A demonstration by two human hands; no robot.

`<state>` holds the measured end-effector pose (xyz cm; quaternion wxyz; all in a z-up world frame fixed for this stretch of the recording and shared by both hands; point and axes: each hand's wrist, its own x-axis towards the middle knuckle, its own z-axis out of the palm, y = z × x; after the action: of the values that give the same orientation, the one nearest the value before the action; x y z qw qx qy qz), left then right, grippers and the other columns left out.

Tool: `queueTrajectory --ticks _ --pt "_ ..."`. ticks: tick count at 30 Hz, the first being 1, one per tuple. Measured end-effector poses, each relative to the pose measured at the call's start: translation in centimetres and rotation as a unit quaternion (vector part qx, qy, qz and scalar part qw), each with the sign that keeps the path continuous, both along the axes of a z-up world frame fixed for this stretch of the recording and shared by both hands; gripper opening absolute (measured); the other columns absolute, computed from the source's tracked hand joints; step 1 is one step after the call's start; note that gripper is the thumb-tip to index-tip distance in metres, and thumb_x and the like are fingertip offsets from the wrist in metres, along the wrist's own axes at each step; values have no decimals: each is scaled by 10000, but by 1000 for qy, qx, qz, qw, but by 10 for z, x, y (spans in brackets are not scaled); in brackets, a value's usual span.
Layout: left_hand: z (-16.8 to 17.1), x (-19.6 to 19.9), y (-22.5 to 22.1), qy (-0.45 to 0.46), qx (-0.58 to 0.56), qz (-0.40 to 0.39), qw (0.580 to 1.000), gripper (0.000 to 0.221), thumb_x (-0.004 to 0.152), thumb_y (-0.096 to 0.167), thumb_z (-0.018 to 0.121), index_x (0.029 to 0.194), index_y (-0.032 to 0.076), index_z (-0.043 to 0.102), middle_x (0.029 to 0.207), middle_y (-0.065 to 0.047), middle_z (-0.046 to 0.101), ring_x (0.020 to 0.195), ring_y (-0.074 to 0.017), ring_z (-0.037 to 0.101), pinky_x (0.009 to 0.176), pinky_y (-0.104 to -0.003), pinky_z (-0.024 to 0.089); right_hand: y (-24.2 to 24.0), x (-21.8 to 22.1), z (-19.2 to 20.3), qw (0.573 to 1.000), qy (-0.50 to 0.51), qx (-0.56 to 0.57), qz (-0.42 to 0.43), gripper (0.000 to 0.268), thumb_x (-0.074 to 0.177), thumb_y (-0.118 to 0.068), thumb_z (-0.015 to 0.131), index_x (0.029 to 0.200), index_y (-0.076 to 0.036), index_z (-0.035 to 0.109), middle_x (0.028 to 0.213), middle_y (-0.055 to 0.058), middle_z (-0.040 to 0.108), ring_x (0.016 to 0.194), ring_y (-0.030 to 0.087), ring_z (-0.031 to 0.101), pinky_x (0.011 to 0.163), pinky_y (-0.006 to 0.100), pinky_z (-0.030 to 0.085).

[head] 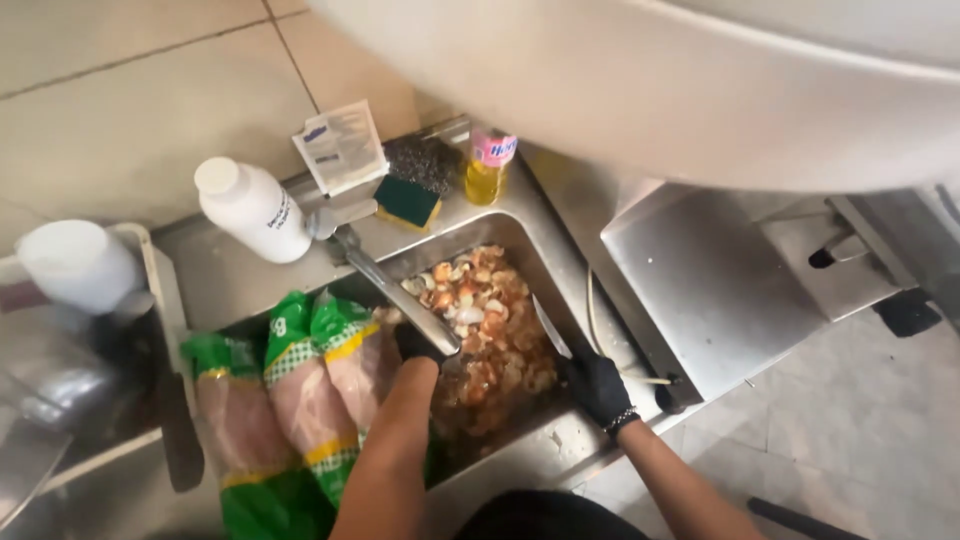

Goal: Peeling small vegetables with a paring knife and placing them into a metal tray in a kitchen prep area

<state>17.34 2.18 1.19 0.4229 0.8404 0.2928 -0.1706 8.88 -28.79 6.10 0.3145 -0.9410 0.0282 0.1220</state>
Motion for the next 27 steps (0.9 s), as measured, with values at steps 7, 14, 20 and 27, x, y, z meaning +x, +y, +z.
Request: queueTrajectory --ticks 7,14,20,27 --pt "-128 -15 4 32 228 -245 942 333 806 450 664 967 171 748 1018 -44 740 1100 -217 701 984 -364 453 9 -11 13 1000 20 10 -14 319 960 -260 606 1253 -151 671 873 88 802 951 376 742 854 557 587" --pt "-151 -28 -14 115 324 -434 833 421 912 508 449 1132 200 633 1248 -22 617 1262 -222 532 1140 -594 216 6 -9 17 999 10 30 -8 319 961 -266 606 1231 -119 692 894 132 801 939 423 735 851 576 585" --pt "-122 -6 -10 193 429 -529 706 587 1016 500 286 1492 162 219 1585 3 185 1490 -189 160 1251 -504 0 1 -13 6 999 -17 41 -1 313 949 -255 623 1221 -127 712 916 167 787 964 456 710 854 596 577" --pt "-54 -40 -3 153 412 -534 722 471 1010 461 336 1415 222 322 1470 32 295 1417 -182 272 1158 -493 140 -2 -15 -1 997 -32 65 -8 353 943 -222 634 1272 -104 686 968 183 772 974 463 703 849 606 569"
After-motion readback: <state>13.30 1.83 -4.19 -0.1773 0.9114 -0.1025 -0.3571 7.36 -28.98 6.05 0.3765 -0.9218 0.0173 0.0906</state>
